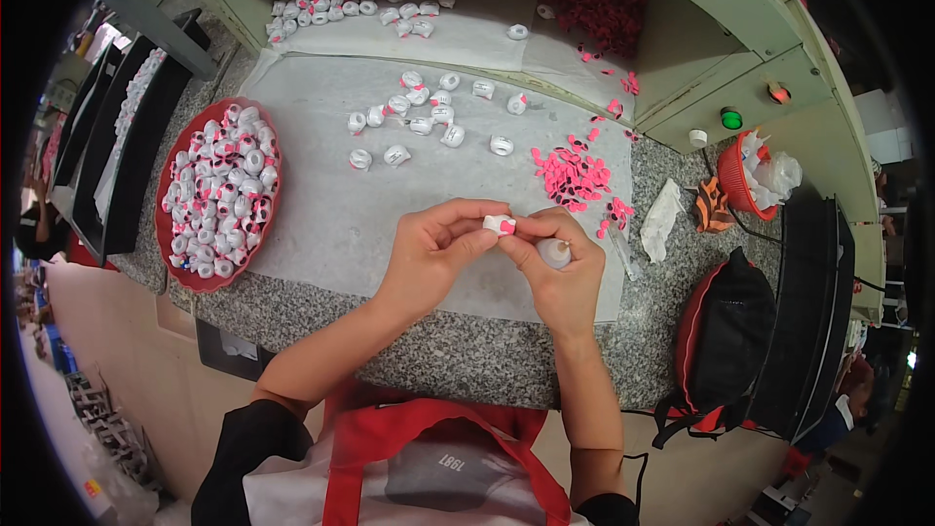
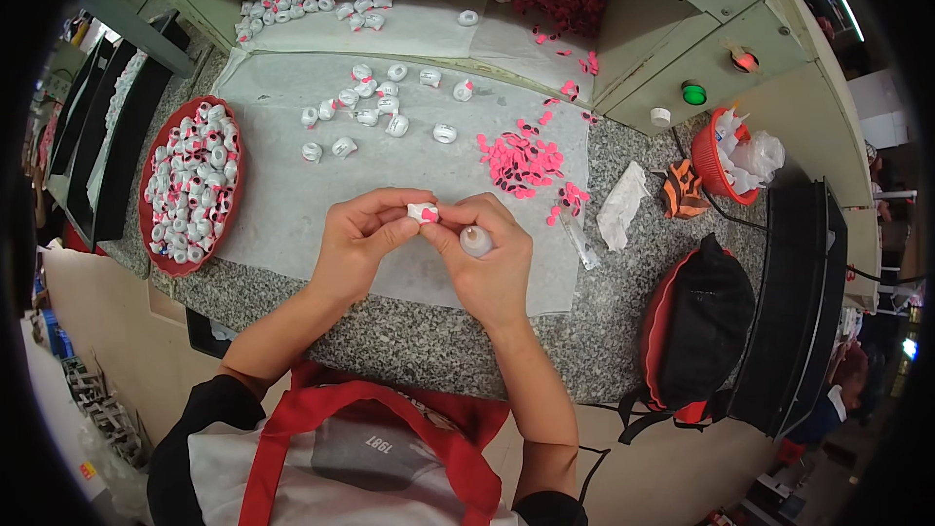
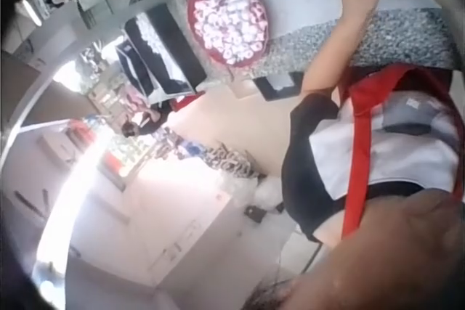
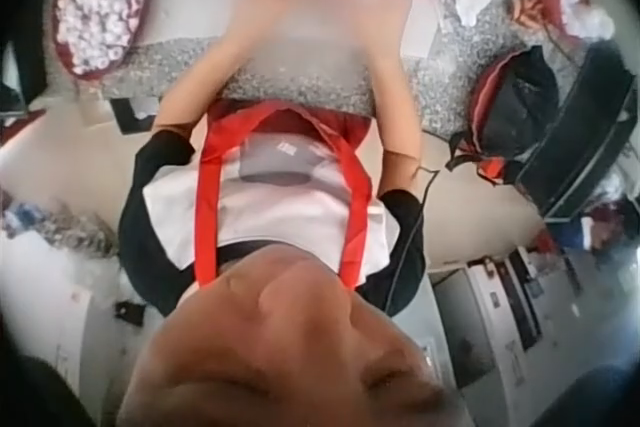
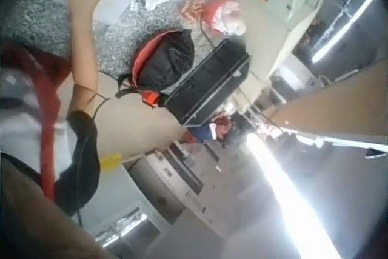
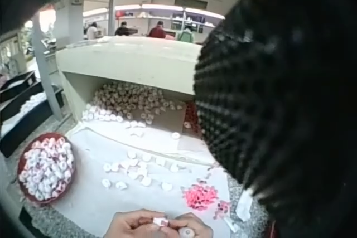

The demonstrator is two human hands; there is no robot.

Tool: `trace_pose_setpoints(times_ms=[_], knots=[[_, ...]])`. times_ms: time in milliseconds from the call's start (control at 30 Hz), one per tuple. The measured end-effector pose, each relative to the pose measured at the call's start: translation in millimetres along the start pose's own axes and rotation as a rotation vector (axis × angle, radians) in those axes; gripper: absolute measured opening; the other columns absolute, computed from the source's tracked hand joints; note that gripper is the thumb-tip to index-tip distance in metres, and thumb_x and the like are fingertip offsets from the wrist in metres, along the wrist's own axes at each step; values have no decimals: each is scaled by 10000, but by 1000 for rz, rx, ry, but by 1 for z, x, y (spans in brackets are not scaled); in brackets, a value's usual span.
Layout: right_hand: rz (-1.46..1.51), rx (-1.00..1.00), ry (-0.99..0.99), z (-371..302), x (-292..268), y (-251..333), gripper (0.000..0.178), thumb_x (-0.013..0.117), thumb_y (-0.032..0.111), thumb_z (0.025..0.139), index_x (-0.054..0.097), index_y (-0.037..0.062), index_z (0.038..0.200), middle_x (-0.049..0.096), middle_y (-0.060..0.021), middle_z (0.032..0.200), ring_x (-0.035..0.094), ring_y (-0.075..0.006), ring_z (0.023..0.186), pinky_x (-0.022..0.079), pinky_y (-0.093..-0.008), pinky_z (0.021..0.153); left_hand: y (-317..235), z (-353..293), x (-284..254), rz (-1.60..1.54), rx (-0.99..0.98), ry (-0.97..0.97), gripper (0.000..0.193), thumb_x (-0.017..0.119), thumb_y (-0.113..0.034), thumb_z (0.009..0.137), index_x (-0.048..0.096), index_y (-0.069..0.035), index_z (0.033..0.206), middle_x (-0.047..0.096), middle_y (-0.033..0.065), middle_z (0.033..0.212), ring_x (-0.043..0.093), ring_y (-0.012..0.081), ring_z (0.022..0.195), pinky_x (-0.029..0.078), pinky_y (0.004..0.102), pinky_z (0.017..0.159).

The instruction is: Applying glue and attaching small pink bows to white cat figurines at a factory workstation.

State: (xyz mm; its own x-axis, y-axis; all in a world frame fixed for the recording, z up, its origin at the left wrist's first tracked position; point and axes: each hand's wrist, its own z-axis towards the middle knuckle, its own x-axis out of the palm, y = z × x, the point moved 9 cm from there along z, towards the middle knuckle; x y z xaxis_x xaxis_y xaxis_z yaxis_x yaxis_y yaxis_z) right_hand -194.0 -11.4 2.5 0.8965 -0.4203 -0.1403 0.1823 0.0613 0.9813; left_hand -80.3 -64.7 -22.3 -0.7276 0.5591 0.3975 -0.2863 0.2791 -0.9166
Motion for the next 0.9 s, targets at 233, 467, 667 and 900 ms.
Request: trace_pose_setpoints(times_ms=[233, 467, 667, 900], knots=[[-65, -133, 51, -5, 5, 31, 255, 675, -58, 641, 589, -10, 875, 578, -94, 861, 560, -130, 732, 456, -230, 634, 15, -4, -6, -230, -260, -57, 324, 569, -5, 781, 479, 23, 1091, 600, 107, 893, 592, 144, 794, 482, 269, 723], [315, -39, 146, -4, 0, 18, 241, 705, -26, 632, 582, -18, 838, 593, -132, 868, 570, -161, 733, 467, -240, 603, -21, -9, 12, 58, -13, 141, 273, 610, 45, 739, 507, 22, 991, 613, 103, 834, 601, 133, 782, 491, 225, 666], [409, 238, 115, -6, 3, -7, 185, 687, -4, 669, 579, -11, 819, 593, -132, 844, 550, -127, 620, 441, -219, 510, -22, -8, 10, 139, 2, 72, 202, 574, 78, 755, 527, 52, 950, 598, 129, 852, 608, 177, 785, 513, 261, 659], [463, 195, 4, -2, 9, -24, 198, 636, -9, 727, 574, -25, 914, 593, -95, 775, 536, -98, 602, 421, -198, 508, -8, 1, -1, -2, -35, 20, 185, 562, 44, 779, 524, 48, 960, 601, 136, 883, 605, 163, 763, 511, 267, 667]])
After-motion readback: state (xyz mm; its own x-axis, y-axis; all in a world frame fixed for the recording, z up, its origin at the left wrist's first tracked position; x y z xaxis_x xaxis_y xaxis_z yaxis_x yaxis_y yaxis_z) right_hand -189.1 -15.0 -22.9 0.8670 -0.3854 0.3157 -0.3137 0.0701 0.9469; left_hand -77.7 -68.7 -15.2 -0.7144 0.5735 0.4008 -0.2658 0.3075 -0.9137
